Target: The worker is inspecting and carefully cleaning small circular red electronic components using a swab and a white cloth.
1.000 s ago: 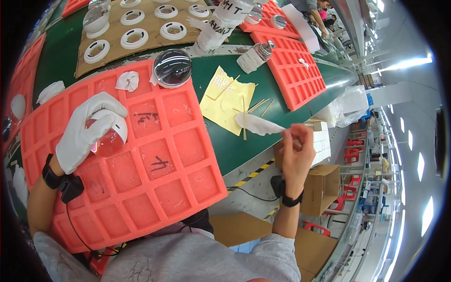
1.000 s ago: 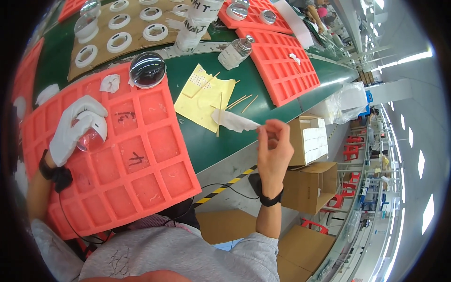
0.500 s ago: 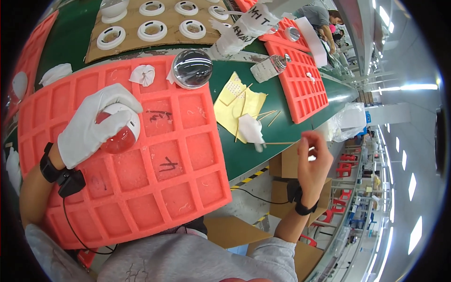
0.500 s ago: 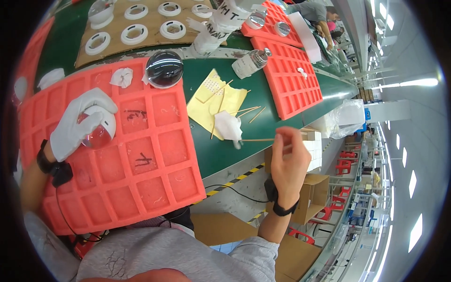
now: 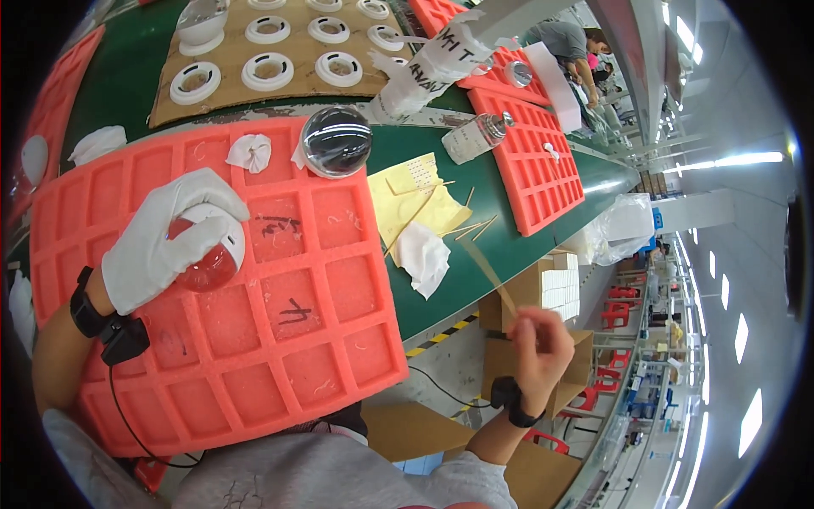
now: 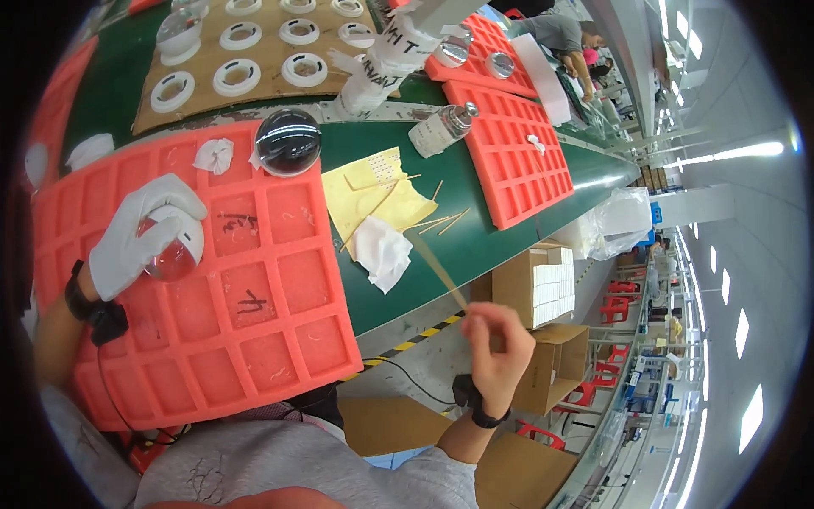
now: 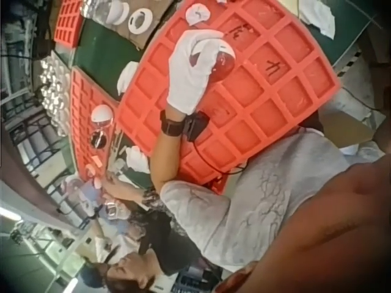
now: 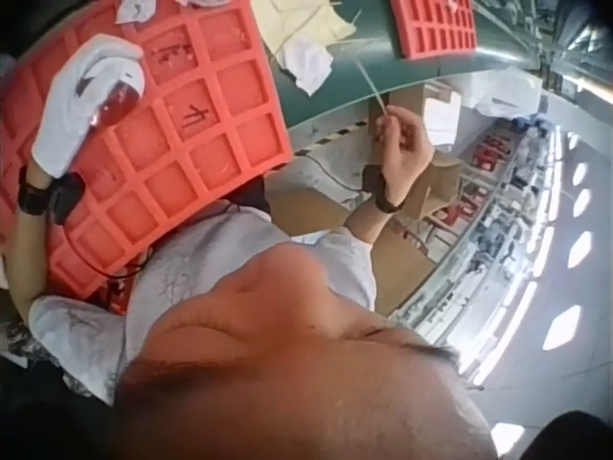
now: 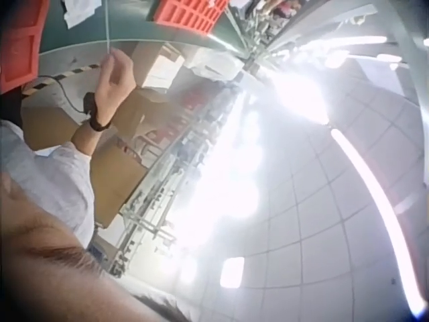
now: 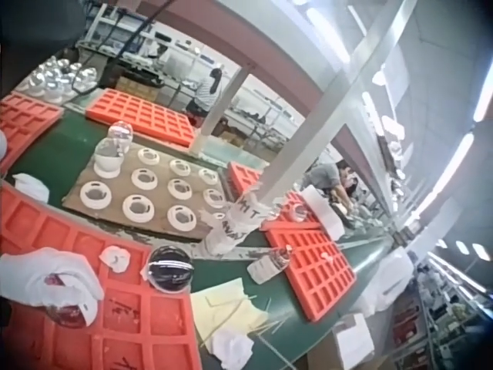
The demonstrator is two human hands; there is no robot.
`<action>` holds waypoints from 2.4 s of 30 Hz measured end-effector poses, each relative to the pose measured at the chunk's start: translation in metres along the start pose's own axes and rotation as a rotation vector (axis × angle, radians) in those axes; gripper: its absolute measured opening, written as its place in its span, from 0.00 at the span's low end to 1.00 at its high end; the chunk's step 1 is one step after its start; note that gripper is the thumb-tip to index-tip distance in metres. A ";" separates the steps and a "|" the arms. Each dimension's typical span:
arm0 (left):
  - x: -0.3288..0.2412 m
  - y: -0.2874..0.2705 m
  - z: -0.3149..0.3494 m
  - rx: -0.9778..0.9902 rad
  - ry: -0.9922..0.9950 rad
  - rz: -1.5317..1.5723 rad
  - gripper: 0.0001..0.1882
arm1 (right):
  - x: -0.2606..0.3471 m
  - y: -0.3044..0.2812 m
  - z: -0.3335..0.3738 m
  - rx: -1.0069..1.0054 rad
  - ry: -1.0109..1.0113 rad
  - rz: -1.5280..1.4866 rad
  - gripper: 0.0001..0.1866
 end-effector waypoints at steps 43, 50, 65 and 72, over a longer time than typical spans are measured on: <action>0.000 -0.006 0.015 0.014 0.201 -0.102 0.13 | -0.033 0.167 -0.142 -0.007 -0.187 0.790 0.12; 0.018 0.019 0.002 0.178 0.225 0.395 0.28 | -0.025 0.126 -0.160 -0.194 -0.309 0.853 0.19; 0.025 0.006 0.028 -0.255 0.375 -0.153 0.18 | 0.172 0.162 -0.043 0.240 -0.889 -0.027 0.11; 0.024 0.001 0.018 -0.301 0.367 -0.139 0.17 | 0.187 0.199 -0.007 0.474 -0.927 -0.047 0.11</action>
Point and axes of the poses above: each hand's wrist, its own z-axis away from the middle knuckle, its own y-axis out of the palm, x = y × z, the point moved 7 cm from there along -z, towards the middle knuckle, and after that the axes turned 2 degrees about -x, right-handed, at the moved point
